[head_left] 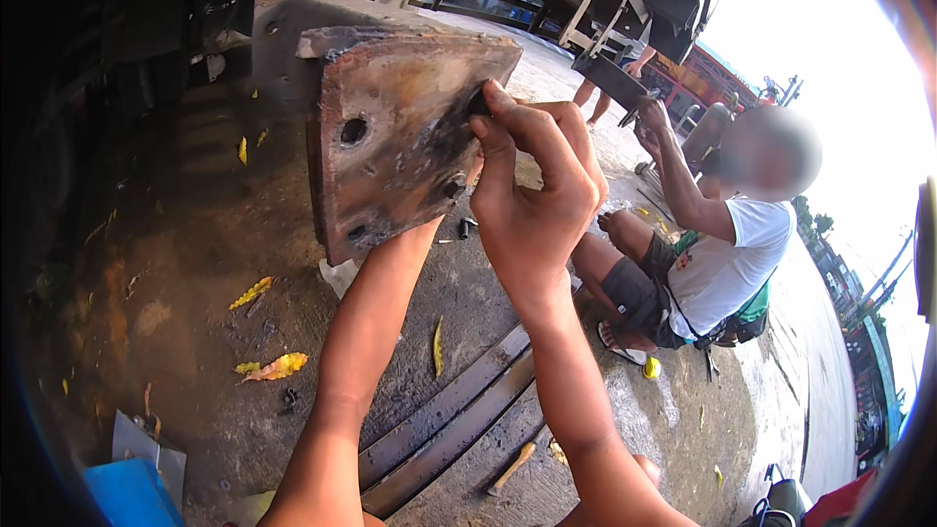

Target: The person is assembling a metal part by inserting bolts and nuts into a rusty metal plate. They repeatedly insert and remove bolts, adjusting their position and orientation while sitting on the ground.

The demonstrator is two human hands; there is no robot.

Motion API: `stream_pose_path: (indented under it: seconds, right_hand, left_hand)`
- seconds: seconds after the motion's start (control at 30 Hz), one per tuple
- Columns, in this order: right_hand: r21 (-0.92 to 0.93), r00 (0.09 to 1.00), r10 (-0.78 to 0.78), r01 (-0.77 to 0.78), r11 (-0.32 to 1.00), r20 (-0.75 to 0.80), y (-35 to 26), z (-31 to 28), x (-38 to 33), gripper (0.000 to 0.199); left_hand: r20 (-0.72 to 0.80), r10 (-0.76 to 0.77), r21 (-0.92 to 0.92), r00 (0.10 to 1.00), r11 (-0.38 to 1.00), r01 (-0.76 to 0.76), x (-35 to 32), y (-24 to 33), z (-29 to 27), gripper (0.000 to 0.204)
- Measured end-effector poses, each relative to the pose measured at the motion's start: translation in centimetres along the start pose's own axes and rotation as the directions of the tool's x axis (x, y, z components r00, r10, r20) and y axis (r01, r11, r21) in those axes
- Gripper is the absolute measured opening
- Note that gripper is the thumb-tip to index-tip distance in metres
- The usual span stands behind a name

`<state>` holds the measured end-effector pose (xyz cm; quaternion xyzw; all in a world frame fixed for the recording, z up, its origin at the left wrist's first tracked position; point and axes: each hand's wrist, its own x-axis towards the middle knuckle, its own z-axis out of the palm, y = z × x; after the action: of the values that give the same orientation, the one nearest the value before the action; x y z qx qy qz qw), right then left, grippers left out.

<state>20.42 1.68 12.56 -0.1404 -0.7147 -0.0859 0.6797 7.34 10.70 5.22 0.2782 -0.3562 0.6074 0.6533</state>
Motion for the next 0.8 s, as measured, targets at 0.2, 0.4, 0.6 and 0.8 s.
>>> stream_pose_path:
  seconds: [0.2,0.4,0.6,0.8]
  right_hand:
    - [0.005,1.0,0.015,-0.015,1.0,-0.014,-0.2,0.0,-0.1,0.023]
    - [0.025,0.999,0.029,-0.029,0.999,-0.016,-0.3,0.1,-0.3,0.022]
    - [-0.001,1.0,-0.029,0.029,1.0,-0.008,0.1,0.0,-0.1,0.023]
    - [-0.004,1.0,-0.006,0.006,1.0,-0.013,0.0,0.2,-0.4,0.027]
  left_hand:
    - [0.001,-0.008,-0.005,1.0,1.0,0.008,-0.4,0.6,0.3,0.056]
    - [0.001,-0.008,-0.011,1.0,1.0,0.008,-0.4,0.3,0.1,0.056]
    - [0.01,-0.017,-0.041,1.0,0.999,0.018,-0.2,-0.1,-0.1,0.057]
    - [0.007,-0.03,-0.087,1.0,0.996,0.031,-0.8,0.9,-0.1,0.057]
